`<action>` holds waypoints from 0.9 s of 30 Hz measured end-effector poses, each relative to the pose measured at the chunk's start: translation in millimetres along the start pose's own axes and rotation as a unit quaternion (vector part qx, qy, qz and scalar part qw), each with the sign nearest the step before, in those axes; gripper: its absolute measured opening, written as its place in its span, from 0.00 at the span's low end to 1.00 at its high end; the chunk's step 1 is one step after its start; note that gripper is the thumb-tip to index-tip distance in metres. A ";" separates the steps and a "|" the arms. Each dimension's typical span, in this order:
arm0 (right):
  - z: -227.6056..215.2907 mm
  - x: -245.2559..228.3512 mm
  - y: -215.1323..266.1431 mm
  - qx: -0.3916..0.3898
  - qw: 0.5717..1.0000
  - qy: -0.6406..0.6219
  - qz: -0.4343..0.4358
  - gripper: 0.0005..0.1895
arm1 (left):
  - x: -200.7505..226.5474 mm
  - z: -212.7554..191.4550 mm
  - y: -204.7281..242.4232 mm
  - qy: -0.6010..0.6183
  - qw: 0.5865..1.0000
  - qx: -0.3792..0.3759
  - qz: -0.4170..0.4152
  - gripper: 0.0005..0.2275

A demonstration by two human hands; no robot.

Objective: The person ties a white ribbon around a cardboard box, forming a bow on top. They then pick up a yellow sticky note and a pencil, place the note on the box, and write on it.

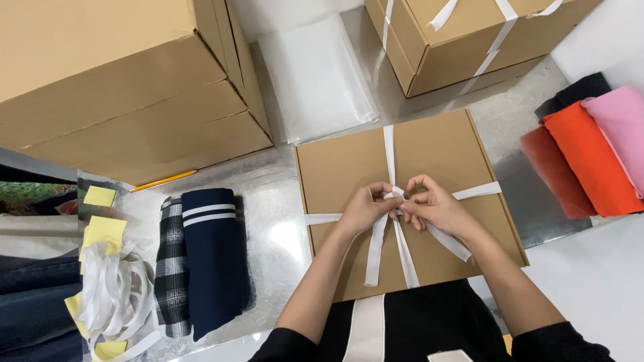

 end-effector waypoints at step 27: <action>3.4 -29.9 10.6 -0.040 0.999 -0.009 0.029 0.25 | 23.4 -0.4 11.6 0.032 0.998 -0.049 -0.007 0.16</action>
Point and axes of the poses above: each hand's wrist, its own y-axis away from the middle knuckle, its own z-axis out of the palm, x = y × z, the point moved 1 cm from there along -y, towards the middle knuckle, and after that the axes turned 2 degrees about x, right-handed, at the moved point
